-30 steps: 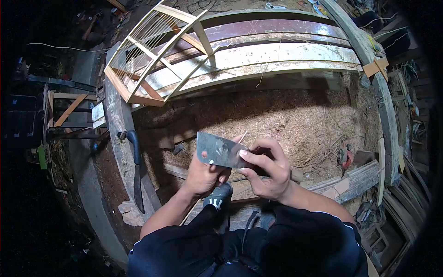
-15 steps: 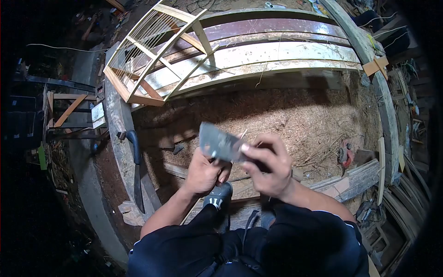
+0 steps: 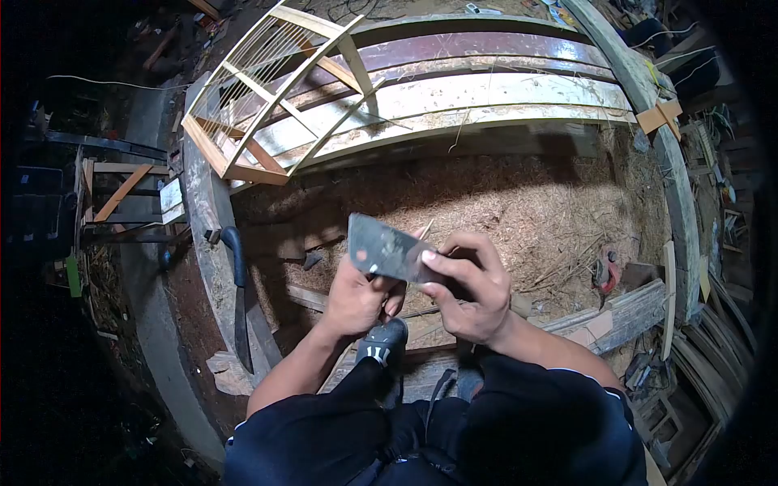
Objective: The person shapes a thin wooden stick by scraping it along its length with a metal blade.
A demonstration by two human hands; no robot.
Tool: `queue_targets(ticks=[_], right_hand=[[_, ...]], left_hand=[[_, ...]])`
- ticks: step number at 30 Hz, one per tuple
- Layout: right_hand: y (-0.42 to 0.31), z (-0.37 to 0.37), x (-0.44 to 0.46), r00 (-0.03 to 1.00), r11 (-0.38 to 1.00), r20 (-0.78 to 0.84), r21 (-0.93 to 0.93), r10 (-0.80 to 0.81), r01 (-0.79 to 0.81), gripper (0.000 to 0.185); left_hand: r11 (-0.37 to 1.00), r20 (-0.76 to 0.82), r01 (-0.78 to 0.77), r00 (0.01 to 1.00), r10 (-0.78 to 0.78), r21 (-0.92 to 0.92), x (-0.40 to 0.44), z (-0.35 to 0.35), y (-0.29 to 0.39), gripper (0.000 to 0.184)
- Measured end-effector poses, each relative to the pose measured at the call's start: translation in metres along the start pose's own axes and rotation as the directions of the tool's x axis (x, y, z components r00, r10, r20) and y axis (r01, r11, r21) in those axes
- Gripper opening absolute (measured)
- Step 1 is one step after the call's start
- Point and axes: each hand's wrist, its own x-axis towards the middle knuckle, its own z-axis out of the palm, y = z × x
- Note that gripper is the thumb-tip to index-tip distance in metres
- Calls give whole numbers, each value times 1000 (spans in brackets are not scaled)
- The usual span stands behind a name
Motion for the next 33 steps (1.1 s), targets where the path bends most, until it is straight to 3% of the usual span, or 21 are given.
queue_targets(ticks=[2, 5, 7, 9, 10, 11, 13, 14, 15, 17, 19, 21, 22, 23, 25, 26, 28, 29, 31, 33], right_hand=[[1, 0, 2, 1000, 1000, -27, -7, -16, 16, 41], [-2, -3, 4, 999, 999, -12, 0, -45, 45, 41], [2, -3, 4, 993, 997, -93, -27, 76, -79, 41], [-1, -4, 5, 997, 997, -36, -50, -65, 63, 37], [-3, -4, 5, 998, 998, -18, -29, -52, 52, 38], [-5, -4, 4, 999, 999, -1, -8, -40, 40, 39], [2, -3, 4, 996, 998, -75, -23, 54, -56, 41], [0, -3, 3, 995, 998, -82, -20, 54, -56, 43], [0, -4, 5, 996, 995, -44, -62, -77, 74, 41], [-4, -2, 1, 999, 999, 6, 1, -51, 51, 40], [4, -4, 6, 997, 997, -70, -73, -27, 22, 38], [3, -4, 8, 989, 996, -134, -49, 63, -70, 37], [4, -4, 7, 995, 996, -78, -63, -66, 61, 37], [-6, -7, 5, 999, 999, 23, -24, -47, 48, 39], [-3, -4, 5, 999, 999, 13, -27, -47, 47, 40], [-1, -5, 5, 999, 999, 13, -29, -45, 45, 40], [4, -6, 9, 994, 998, -112, -57, 16, -23, 38], [5, -5, 6, 995, 995, -58, -51, -84, 81, 37], [-6, -1, -1, 999, 999, 32, 36, -24, 23, 39], [1, -1, 3, 1000, 1000, -20, -1, -9, 9, 41]], left_hand=[[998, 40, -28, 999, 30, -60, 2, -4, -5, 43], [988, 85, -85, 992, 97, -127, 0, -8, -11, 29], [997, 119, 2, 993, 7, -79, 2, -10, -9, 27], [991, 99, -91, 990, 101, -102, -1, -4, -7, 25], [998, -78, 25, 997, -30, -58, -4, 11, 10, 23], [998, -78, 28, 996, -32, -55, -3, 7, 6, 23], [998, 111, 29, 994, -24, -47, 3, -6, -2, 22], [999, 120, 23, 993, -19, -30, 2, -6, -3, 29], [999, 119, 19, 993, -15, -30, 0, -3, -1, 29], [998, 9, 55, 998, -55, 5, -4, 5, 5, 29], [997, -28, 78, 997, -78, -8, -1, 6, 8, 29], [998, 144, 60, 988, -63, 28, 2, -1, 5, 33], [999, 146, 30, 989, -28, -15, 2, -3, 1, 29], [999, 144, 30, 989, -28, -14, -1, 0, 1, 29], [996, -135, 76, 988, -81, -41, -3, 17, 12, 21], [996, 134, 11, 991, 1, -88, 3, -9, -8, 27], [995, 165, 10, 986, 7, -102, 2, -10, -10, 33], [994, 196, 11, 981, 11, -112, 0, -10, -10, 40], [999, 52, 33, 998, -32, -31, -2, -1, -1, 39], [998, -46, 51, 998, -53, -49, -1, 6, 5, 35]])
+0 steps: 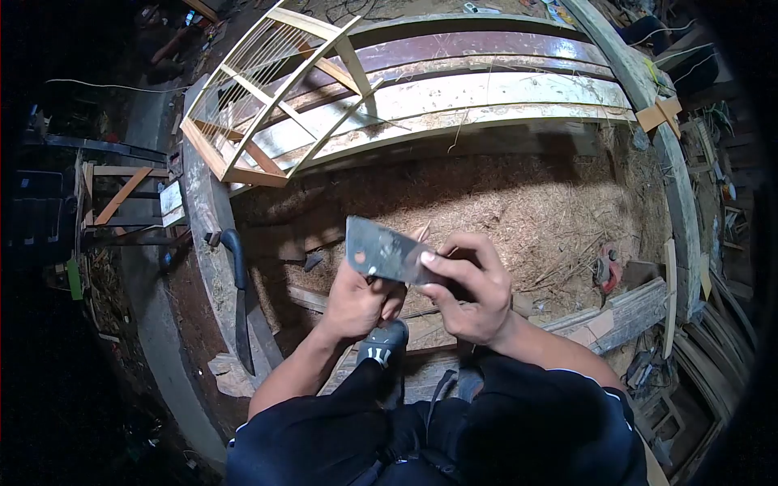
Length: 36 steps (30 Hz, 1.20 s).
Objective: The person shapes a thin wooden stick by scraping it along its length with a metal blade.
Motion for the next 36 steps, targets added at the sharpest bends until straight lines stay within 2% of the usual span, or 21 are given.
queue_targets(ticks=[1, 4, 6, 8, 10, 11, 12, 14, 15, 18, 19, 21, 22, 24, 26, 27, 28, 30, 32, 33, 36], right_hand=[[0, 2, -1, 1000, 1000, -22, 7, 2, -2, 41], [1, 1, -1, 1000, 1000, -30, -2, 0, 0, 40], [-1, -3, 3, 999, 998, -34, -44, 41, -43, 39], [2, -3, 3, 998, 997, -53, -68, -36, 33, 39], [-5, -2, 0, 999, 999, 25, 3, -46, 46, 38], [-7, -4, 5, 1000, 1000, 8, -11, -27, 27, 38], [1, -4, 6, 999, 998, -31, -63, -18, 16, 38], [3, -9, 10, 994, 993, -99, -94, 56, -65, 39], [6, -6, 9, 996, 997, -81, -70, -38, 33, 38], [-1, -4, 4, 999, 998, -1, -35, -45, 45, 37], [0, -4, 5, 1000, 998, -7, -56, 13, -13, 37], [3, -6, 7, 997, 992, -28, -93, 78, -81, 35], [6, -6, 11, 992, 984, -101, -151, 81, -96, 30], [15, -10, 11, 917, 938, -220, -30, 331, -346, 23], [21, -17, 13, 930, 958, -252, -27, 269, -285, 20], [20, -21, 11, 844, 856, -206, 282, 496, -434, 20], [18, -23, 10, 728, 643, -90, 551, 680, -532, 21], [16, -23, 14, 749, 638, -70, 579, 659, -507, 26], [14, -23, 14, 688, 502, 29, 662, 725, -557, 33], [15, -26, 12, 718, 503, 90, 653, 690, -566, 38], [4, -26, 13, 733, 517, 100, 645, 673, -563, 38]], left_hand=[[999, 40, -36, 999, 35, 18, 3, -5, -7, 26], [1000, 28, -10, 1000, 10, -4, 0, -4, -4, 16], [1000, 75, 1, 997, 1, -16, 3, -10, -4, 15], [999, 120, 5, 993, -1, -34, 2, -8, -4, 13], [999, -23, 4, 1000, -3, 35, -6, 1, 0, 12], [997, -26, -75, 997, 75, -17, -4, -2, -9, 19], [997, -25, -73, 997, 73, -16, -4, -1, -6, 19], [1000, 90, 0, 996, 2, -22, -1, 1, 5, 22], [1000, 132, 5, 991, -4, -5, 0, -1, 7, 17], [996, 37, -87, 996, 87, -7, -1, -3, -4, 14], [996, 98, -30, 994, 38, -78, 5, -13, -10, 14], [998, 45, -38, 998, 40, -44, 7, -8, -6, 23], [999, 28, -14, 1000, 15, -41, 6, -3, 2, 32], [999, 51, -40, 998, 40, 9, 4, -2, 6, 38], [996, 71, -66, 996, 62, 55, 3, -3, 7, 45], [997, 94, -61, 994, 57, 43, 2, -5, 6, 44], [998, 119, -55, 992, 51, 31, 2, -6, 5, 43], [998, 117, -48, 992, 43, 36, 2, -4, 6, 43], [998, 113, -42, 993, 36, 44, 2, -4, 7, 43], [998, 115, -38, 993, 33, 47, 1, -4, 8, 43], [997, 102, -43, 994, 37, 59, 1, -2, 9, 44]])
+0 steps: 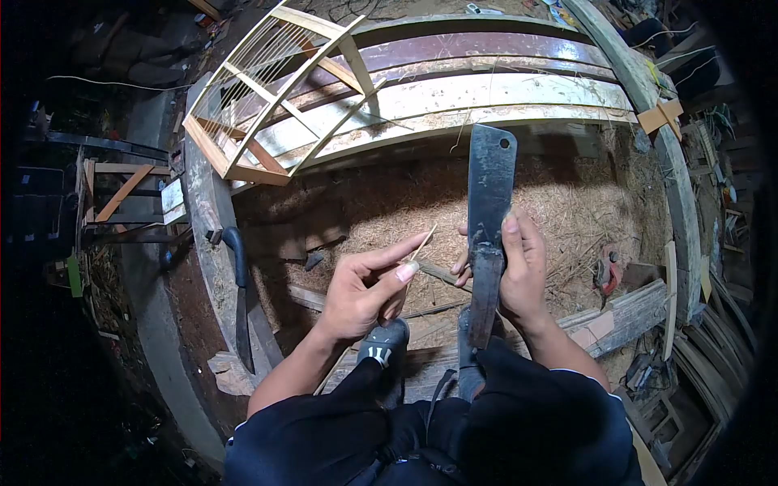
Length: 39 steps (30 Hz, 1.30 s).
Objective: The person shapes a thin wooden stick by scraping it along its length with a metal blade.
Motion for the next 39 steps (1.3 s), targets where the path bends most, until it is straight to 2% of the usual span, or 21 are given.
queue_targets(ticks=[7, 10, 11, 13, 14, 16, 17, 19, 20, 22, 24, 27, 29, 33, 34, 37, 39], right_hand=[[-5, 5, -9, 993, 999, 115, -2, -37, 38, 38], [-6, 7, -10, 983, 991, 144, -49, -114, 122, 40], [-4, 6, -9, 963, 970, 179, -99, -201, 221, 40], [0, 9, -6, 901, 895, 229, -174, -368, 410, 38], [-5, 9, 2, 800, 738, 322, -320, -505, 595, 38], [-10, 15, 6, 740, 648, 351, -357, -574, 672, 37], [-11, 17, 9, 736, 645, 351, -356, -578, 676, 37], [-14, 19, 13, 628, 452, 426, -447, -651, 772, 41], [-16, 20, 13, 624, 449, 426, -445, -655, 775, 41], [-18, 21, 13, 579, 341, 494, -491, -649, 802, 48], [-15, 20, 12, 569, 327, 482, -496, -667, 804, 49], [-13, 19, 9, 591, 362, 479, -489, -649, 794, 47], [-13, 20, 7, 577, 350, 472, -484, -667, 802, 47], [-12, 19, 10, 573, 329, 411, -526, -709, 784, 49], [-13, 21, 9, 573, 329, 412, -525, -709, 785, 49], [-12, 24, 7, 563, 348, 460, -472, -686, 810, 47], [-13, 20, 11, 590, 359, 400, -518, -701, 777, 45]], left_hand=[[1000, -9, 2, 1000, -2, 1, -1, 1, 2, 45], [1000, 30, 5, 1000, -5, -16, -1, 0, 5, 43], [1000, 31, 3, 1000, -2, -14, -1, 0, 6, 43], [1000, 7, 1, 1000, -1, 18, 1, 2, 8, 44], [1000, 8, -3, 1000, 2, 21, 2, 3, 10, 44], [993, -27, -95, 995, 98, 73, 4, 7, 12, 44], [992, -26, -100, 994, 102, 76, 5, 8, 12, 44], [994, -75, -101, 992, 98, -39, 6, 9, 13, 31], [994, -73, -106, 992, 103, -36, 5, 9, 17, 31], [1000, -92, -12, 996, 13, 12, 4, 10, 29, 12], [999, -81, -31, 996, 33, 24, 7, 8, 27, 6], [995, -67, -50, 996, 56, 89, 3, 6, 18, 50], [999, -182, 16, 983, -21, -31, 1, 11, 18, 9], [996, -92, -66, 994, 61, -55, 2, 3, 14, 19], [929, -51, -253, 960, 276, 270, 5, -1, 8, 20], [921, -124, -136, 973, 193, 365, 0, 0, 7, 28], [978, -213, 186, 963, -164, 89, -8, 4, 20, 32]])
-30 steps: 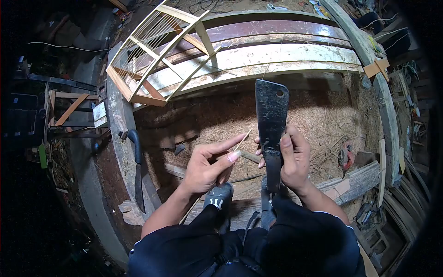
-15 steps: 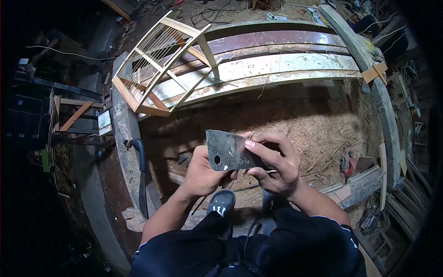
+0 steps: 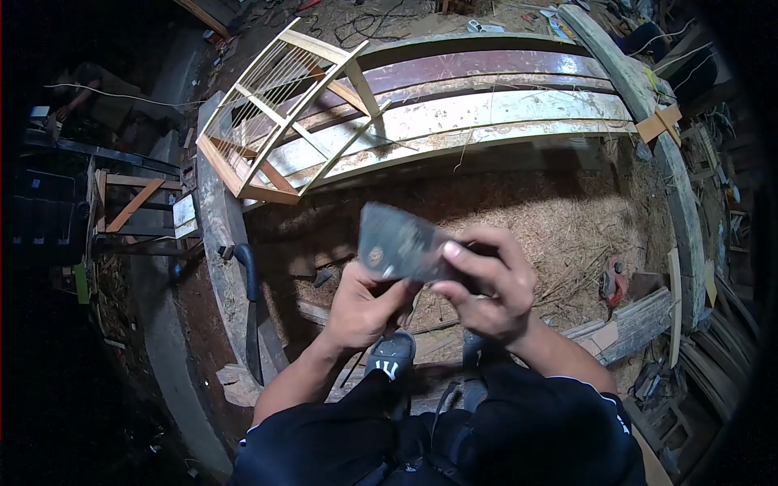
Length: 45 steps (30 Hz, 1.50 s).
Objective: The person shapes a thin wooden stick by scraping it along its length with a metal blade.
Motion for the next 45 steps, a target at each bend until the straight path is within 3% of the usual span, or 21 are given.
queue_targets(ticks=[3, 4, 5, 8, 9, 10, 11, 14, 16, 17, 20, 22, 25, 26, 27, 29, 32, 35, 43, 44, 45], right_hand=[[-5, 0, 3, 997, 998, 34, 18, -67, 67, 46], [-7, 3, 0, 998, 998, 42, 29, -51, 50, 46], [-7, 5, -4, 998, 999, 51, 38, -35, 33, 46], [-3, 2, -4, 1000, 1000, 26, -21, 10, -10, 47], [-6, 2, 0, 998, 999, 42, 4, -50, 50, 46], [-7, 3, -1, 998, 999, 56, 18, -39, 38, 46], [-8, 4, -3, 997, 999, 70, 31, -25, 23, 46], [0, 4, -6, 1000, 1000, 11, 1, 16, -16, 44], [-6, 4, -6, 998, 1000, 56, 19, -14, 13, 44], [-8, 4, -6, 994, 999, 97, 36, -40, 37, 44], [0, 2, -3, 1000, 1000, 6, 1, 7, -7, 44], [-3, 0, -3, 1000, 1000, 17, 16, -12, 11, 44], [-4, 6, -8, 998, 999, 48, 27, -28, 27, 43], [-3, 5, -10, 999, 1000, 34, 15, 15, -15, 44], [-2, 3, -11, 998, 998, 21, 3, 55, -55, 45], [-7, 2, -7, 999, 999, 31, -19, -31, 31, 45], [-3, 3, -8, 1000, 1000, 9, -6, -8, 8, 44], [-6, 3, -5, 998, 998, 4, -24, 64, -64, 44], [-12, -4, 42, 1000, 986, -6, -169, -13, 12, 41], [-13, -8, 53, 1000, 976, -23, -218, -3, -2, 37], [-7, -16, 69, 997, 971, -66, -234, 33, -48, 35]], left_hand=[[998, 223, -46, 973, 53, -34, 9, -7, -10, 28], [920, 154, -346, 935, 320, 186, 13, -6, -16, 22], [935, 112, -328, 943, 314, 136, 11, -4, -18, 22], [994, 34, -109, 994, 108, 25, 3, 2, -5, 24], [969, -12, -237, 971, 239, 68, 4, 3, -13, 22], [969, -12, -238, 971, 240, 69, 8, -3, -20, 22], [895, 44, -357, 932, 359, 268, 13, -12, -28, 19], [1000, 77, -12, 997, 14, -22, 3, -3, -2, 25], [1000, -1, 5, 1000, -5, 7, 2, -2, -2, 26], [999, 44, 25, 999, -26, 25, 2, -4, -2, 29], [992, 208, 63, 975, -84, 106, 4, -11, 2, 35], [874, 193, -384, 921, 339, 299, 15, -13, -15, 30], [631, 101, -673, 711, 696, 386, 23, -4, -27, 20], [870, 58, -471, 882, 468, 148, 16, -5, -24, 16], [977, 87, -189, 976, 198, -102, 8, 0, -7, 13], [976, 58, -195, 978, 201, -97, 3, 5, -3, 8], [957, 86, -264, 957, 275, -125, 8, 4, -6, 11], [949, 112, -224, 961, 253, -220, 15, 1, -11, 12], [952, 111, -279, 950, 293, -127, 20, -1, 38, 12], [961, 127, -245, 957, 260, -125, 14, -2, 51, 21], [933, 148, -331, 925, 351, -140, 15, -1, 57, 33]])
